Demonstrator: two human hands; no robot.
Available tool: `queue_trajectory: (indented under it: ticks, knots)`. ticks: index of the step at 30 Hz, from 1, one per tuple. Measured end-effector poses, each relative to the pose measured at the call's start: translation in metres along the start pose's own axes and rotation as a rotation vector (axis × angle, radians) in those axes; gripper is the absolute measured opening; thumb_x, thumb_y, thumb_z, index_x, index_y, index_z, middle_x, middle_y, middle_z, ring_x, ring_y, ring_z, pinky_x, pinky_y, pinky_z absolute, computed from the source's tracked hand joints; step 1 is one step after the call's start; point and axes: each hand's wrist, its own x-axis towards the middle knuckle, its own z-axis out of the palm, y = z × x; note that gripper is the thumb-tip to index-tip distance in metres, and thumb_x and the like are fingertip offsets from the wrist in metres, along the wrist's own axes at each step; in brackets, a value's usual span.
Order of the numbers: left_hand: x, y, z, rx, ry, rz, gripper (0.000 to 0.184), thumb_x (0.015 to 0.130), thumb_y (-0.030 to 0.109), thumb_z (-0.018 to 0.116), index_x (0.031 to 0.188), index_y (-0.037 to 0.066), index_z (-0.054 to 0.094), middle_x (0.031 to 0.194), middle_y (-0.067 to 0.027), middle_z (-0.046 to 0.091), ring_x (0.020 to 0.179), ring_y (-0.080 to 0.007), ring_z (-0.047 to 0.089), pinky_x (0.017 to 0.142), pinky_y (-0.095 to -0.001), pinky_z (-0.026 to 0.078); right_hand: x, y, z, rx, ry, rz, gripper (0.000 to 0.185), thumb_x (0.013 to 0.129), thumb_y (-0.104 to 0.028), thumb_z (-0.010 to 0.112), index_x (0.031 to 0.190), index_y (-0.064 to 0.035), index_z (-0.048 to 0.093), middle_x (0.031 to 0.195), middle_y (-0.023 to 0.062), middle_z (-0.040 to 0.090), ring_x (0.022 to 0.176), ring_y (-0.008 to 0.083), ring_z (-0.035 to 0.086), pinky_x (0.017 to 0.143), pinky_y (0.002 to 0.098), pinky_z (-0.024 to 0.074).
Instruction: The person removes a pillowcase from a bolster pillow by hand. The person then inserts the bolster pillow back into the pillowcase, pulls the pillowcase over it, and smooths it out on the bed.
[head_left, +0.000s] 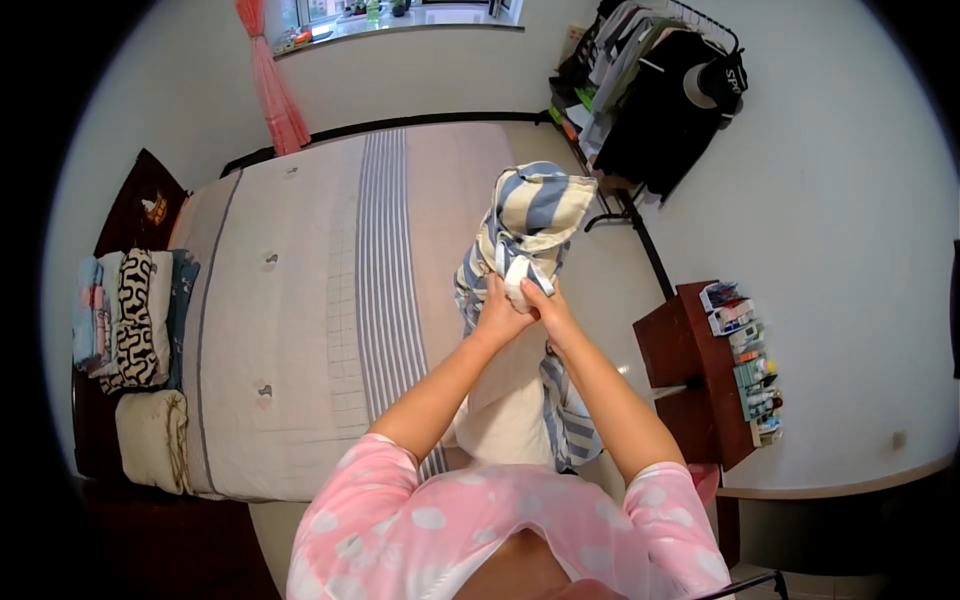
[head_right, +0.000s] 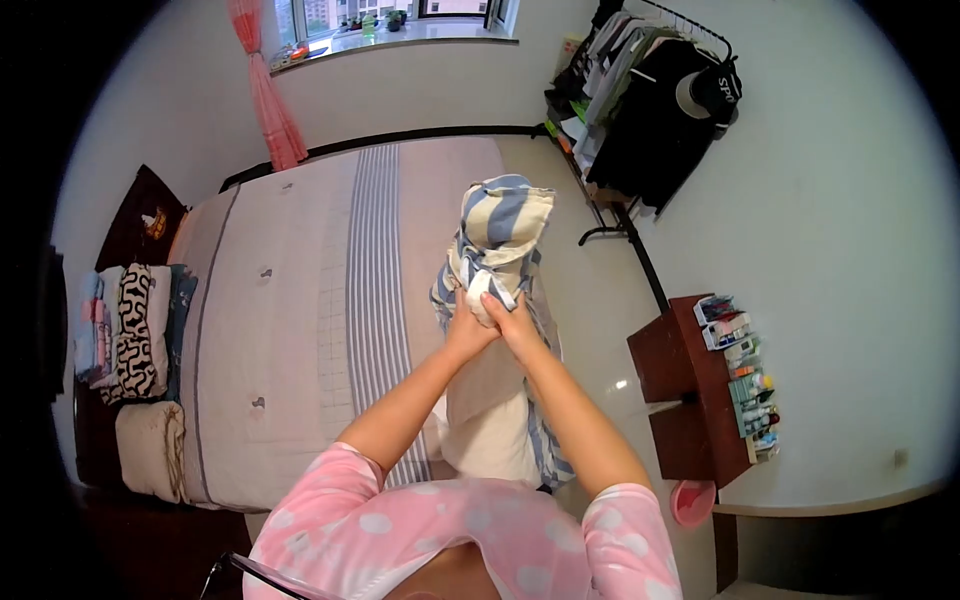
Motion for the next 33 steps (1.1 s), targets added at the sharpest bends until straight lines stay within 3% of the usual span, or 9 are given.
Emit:
queue_trajectory:
  ticks: [1,3,7,11,14,19,21,28,33]
  knots:
    - [0.000,0.005,-0.005,-0.184,0.085,-0.078,0.070,0.066,0.026,0.077,0.123,0.000,0.047,0.122,-0.0224,0.051,0.103,-0.0376,0.057,0.089,-0.0390,0.045,0.000,0.001,-0.001,-0.027,-0.045,0.011,0.080,0.081,-0.036,0.068,0.139,0.0012,0.026,0.136,0.0155,0.041,0.127,0.0237,0.038,0.105,0.0333,0.0295]
    - [0.009,-0.006,-0.014,-0.342,0.142,-0.174,0.053,0.068,0.019,0.074,0.114,0.000,0.054,0.111,-0.0193,0.058,0.098,-0.0326,0.060,0.084,-0.0366,0.046,0.002,-0.004,-0.007,-0.222,-0.115,0.064,0.090,0.080,-0.038,0.067,0.144,0.0010,0.017,0.145,0.0198,0.030,0.135,0.0265,0.027,0.109,0.0339,0.0213]
    - [0.022,-0.042,-0.024,-0.530,0.261,-0.351,0.029,0.074,0.009,0.067,0.101,0.000,0.063,0.095,-0.0109,0.067,0.089,-0.0218,0.063,0.080,-0.0309,0.046,0.008,0.004,-0.023,-0.375,-0.242,0.044,0.097,0.076,-0.030,0.070,0.147,-0.0018,0.010,0.148,0.0224,0.024,0.137,0.0292,0.023,0.110,0.0347,0.0203]
    - [0.026,-0.046,-0.027,-0.638,0.225,-0.342,0.030,0.077,0.009,0.066,0.105,-0.001,0.062,0.101,-0.0068,0.066,0.092,-0.0166,0.060,0.082,-0.0289,0.046,0.013,0.004,-0.019,-0.395,-0.262,-0.012,0.100,0.072,-0.015,0.071,0.148,-0.0041,0.006,0.149,0.0223,0.021,0.138,0.0292,0.021,0.110,0.0345,0.0203]
    - [0.033,-0.075,-0.013,-0.675,0.216,-0.271,0.049,0.075,0.014,0.070,0.119,0.000,0.053,0.105,-0.0108,0.064,0.096,-0.0216,0.060,0.084,-0.0301,0.045,0.016,0.003,-0.017,-0.335,-0.246,0.000,0.100,0.073,-0.006,0.069,0.148,-0.0063,0.003,0.151,0.0196,0.017,0.139,0.0265,0.018,0.110,0.0334,0.0197]
    - [0.057,-0.110,-0.016,-0.036,0.337,-0.406,0.089,0.068,0.028,0.079,0.138,0.005,0.029,0.130,-0.0212,0.044,0.120,-0.0346,0.043,0.099,-0.0390,0.037,0.041,0.058,-0.042,-0.736,-0.127,-0.345,0.100,0.069,-0.007,0.072,0.148,-0.0148,0.011,0.149,0.0218,0.021,0.138,0.0327,0.021,0.110,0.0376,0.0239]
    - [0.048,-0.117,-0.023,0.100,0.301,-0.505,0.090,0.066,0.034,0.080,0.138,0.007,0.031,0.141,-0.0220,0.030,0.130,-0.0378,0.030,0.106,-0.0434,0.030,0.040,0.080,-0.057,-0.715,-0.110,-0.305,0.098,0.069,-0.006,0.071,0.148,-0.0145,0.015,0.149,0.0225,0.021,0.139,0.0346,0.019,0.110,0.0395,0.0231]
    - [-0.147,-0.244,0.051,-0.102,-0.081,-0.861,0.070,0.070,0.020,0.078,0.129,-0.001,0.046,0.127,-0.0235,0.050,0.118,-0.0335,0.049,0.098,-0.0399,0.041,-0.014,0.200,-0.130,-0.274,-0.046,0.296,0.077,0.076,-0.002,0.062,0.144,-0.0131,0.028,0.137,0.0185,0.042,0.120,0.0261,0.046,0.096,0.0353,0.0407]
    - [-0.261,-0.218,0.081,0.027,-0.250,-1.057,0.082,0.069,0.033,0.077,0.135,0.005,0.039,0.130,-0.0237,0.047,0.120,-0.0344,0.047,0.100,-0.0396,0.039,-0.053,0.258,-0.189,-0.238,0.076,0.551,0.066,0.078,-0.006,0.060,0.139,-0.0123,0.035,0.128,0.0136,0.051,0.103,0.0185,0.054,0.082,0.0306,0.0453]
